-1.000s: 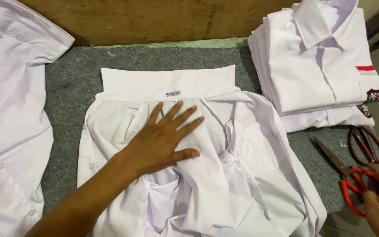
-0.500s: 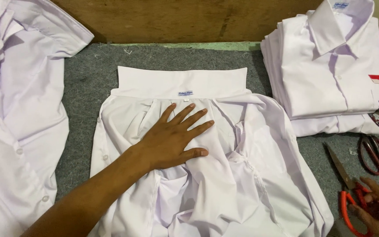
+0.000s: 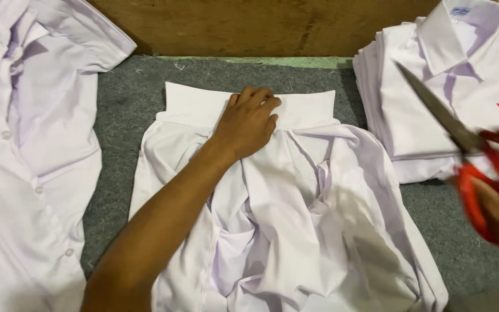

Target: Trimming loose threads from white shirts using scissors and folding them for finishing.

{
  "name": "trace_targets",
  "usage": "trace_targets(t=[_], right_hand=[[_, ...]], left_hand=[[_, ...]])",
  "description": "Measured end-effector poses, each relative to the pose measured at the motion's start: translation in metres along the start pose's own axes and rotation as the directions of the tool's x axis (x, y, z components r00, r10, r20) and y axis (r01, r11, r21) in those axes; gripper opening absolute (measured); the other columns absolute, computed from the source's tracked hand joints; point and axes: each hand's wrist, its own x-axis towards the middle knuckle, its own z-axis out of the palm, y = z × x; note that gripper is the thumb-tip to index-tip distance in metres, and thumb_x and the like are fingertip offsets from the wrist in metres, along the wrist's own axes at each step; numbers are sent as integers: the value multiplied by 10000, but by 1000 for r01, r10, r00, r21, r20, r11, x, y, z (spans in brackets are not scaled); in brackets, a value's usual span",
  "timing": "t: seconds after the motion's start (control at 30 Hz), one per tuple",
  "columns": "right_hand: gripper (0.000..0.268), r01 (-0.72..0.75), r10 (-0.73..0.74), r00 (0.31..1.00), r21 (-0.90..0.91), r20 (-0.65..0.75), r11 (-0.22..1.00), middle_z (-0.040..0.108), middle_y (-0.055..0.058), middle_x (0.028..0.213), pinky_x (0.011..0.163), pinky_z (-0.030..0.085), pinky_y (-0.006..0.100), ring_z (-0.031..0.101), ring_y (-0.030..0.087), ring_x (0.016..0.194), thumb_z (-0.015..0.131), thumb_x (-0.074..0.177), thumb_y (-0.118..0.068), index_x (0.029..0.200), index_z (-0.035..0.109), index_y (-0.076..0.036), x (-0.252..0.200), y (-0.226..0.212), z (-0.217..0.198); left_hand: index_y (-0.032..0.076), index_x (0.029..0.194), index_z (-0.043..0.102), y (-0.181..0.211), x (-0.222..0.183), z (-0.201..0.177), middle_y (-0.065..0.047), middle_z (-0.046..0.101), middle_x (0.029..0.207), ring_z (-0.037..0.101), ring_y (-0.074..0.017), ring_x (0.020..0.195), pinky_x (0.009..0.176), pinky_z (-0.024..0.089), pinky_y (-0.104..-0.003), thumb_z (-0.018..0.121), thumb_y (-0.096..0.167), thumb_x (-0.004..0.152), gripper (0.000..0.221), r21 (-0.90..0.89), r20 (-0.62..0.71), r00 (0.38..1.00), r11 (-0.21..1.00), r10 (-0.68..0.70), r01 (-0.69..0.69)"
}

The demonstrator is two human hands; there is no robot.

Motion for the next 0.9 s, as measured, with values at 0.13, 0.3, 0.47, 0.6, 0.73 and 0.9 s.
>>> trace_targets(t=[0.13,0.3,0.47,0.6,0.73,0.9], right_hand=[[447,198,-204,976,71,81,978,642,201,1008,604,593,471,730,427,824,759,956,-19,1369,588,1,47,-65,135],[448,195,-183,976,-101,121,976,722,197,1038,594,582,489,719,416,775,781,888,-143,1317,665,-90,60,-5,203],[475,129,-81,976,-238,203,963,718,171,1132,728,584,565,711,465,907,752,874,-209,1333,642,-154,55,3,203],[481,23,12,986,-208,168,978,747,102,1112,710,583,499,732,388,850,751,880,-208,1346,637,-175,58,9,201],[438,-44,121,964,-309,235,950,786,16,1083,773,519,462,730,319,807,659,886,-343,1291,605,-183,63,-5,186],[428,-29,125,955,-335,269,942,772,34,1043,699,513,473,697,387,712,652,903,-324,1299,559,-188,54,-2,168]], left_hand=[[137,1398,618,2,-14,-6,-71,573,1440,469,-304,1366,1110,374,-482,488,343,1041,432,-16,18,1000,1000,11,-11],[87,1288,683,0,-21,-8,-148,606,1408,454,-379,1394,1156,303,-538,511,371,1023,424,-50,-46,996,996,74,-77],[198,1359,633,1,-19,-16,-139,539,1484,354,-414,1491,1207,220,-593,454,409,1036,426,-99,48,997,994,57,-52],[159,1406,591,3,-18,-24,-157,493,1528,332,-401,1508,1214,193,-596,403,433,1062,477,-120,73,996,992,50,-41],[74,1550,376,-6,-14,9,-120,430,1602,307,-322,1521,1231,188,-524,404,502,1034,671,1,-28,999,999,43,-43],[205,1527,429,-10,-6,-3,-77,512,1544,423,-333,1439,1122,290,-504,524,516,990,628,-52,-57,996,996,65,-68]])
